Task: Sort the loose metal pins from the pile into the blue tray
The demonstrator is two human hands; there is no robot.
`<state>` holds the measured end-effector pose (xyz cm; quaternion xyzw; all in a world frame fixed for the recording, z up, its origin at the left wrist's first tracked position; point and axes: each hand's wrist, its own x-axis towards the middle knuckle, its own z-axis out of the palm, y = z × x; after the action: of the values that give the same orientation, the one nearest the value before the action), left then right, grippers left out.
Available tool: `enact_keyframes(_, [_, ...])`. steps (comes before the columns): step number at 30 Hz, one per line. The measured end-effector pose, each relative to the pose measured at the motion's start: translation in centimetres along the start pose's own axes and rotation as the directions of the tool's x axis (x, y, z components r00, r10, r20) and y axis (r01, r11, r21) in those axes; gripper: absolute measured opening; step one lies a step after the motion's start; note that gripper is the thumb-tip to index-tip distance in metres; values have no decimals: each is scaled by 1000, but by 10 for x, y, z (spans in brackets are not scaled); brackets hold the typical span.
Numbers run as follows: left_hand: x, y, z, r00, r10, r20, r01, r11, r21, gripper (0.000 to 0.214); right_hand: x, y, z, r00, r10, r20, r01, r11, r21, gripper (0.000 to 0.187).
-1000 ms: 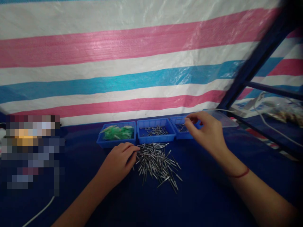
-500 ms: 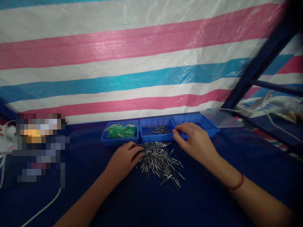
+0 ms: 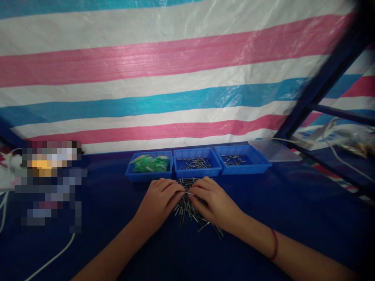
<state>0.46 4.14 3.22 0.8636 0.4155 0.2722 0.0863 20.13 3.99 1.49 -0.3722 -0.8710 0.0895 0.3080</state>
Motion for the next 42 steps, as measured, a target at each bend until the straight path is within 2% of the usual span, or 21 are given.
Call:
enact_keyframes(3, [-2, 5, 5, 973, -218, -72, 189, 941, -282, 19, 0, -3, -4, 999, 9, -52, -4, 996, 89, 16])
enact_keyframes(5, [-3, 8, 9, 941, -338, -37, 289, 852, -436, 23, 0, -6, -6, 997, 15, -70, -5, 990, 140, 17])
enact_keyframes(7, [-3, 9, 11, 926, -377, 19, 331, 787, -520, 19, 0, -8, -7, 997, 13, -72, 0, 986, 169, 16])
enact_keyframes(9, [-3, 11, 12, 924, -380, 44, 339, 758, -557, 17, 0, -8, -7, 997, 3, -75, 11, 984, 179, 15])
enact_keyframes(15, [-2, 14, 8, 922, -380, 69, 350, 744, -569, 16, 0, -9, -6, 994, 11, -113, 16, 974, 228, 7])
enact_keyframes(23, [-2, 15, 8, 926, -362, 107, 358, 754, -550, 18, 0, -9, -7, 990, 16, -138, 21, 963, 268, 10])
enact_keyframes(42, [-3, 14, 12, 936, -340, 91, 327, 748, -577, 15, -1, -10, -4, 991, 37, -128, -1, 963, 271, 11])
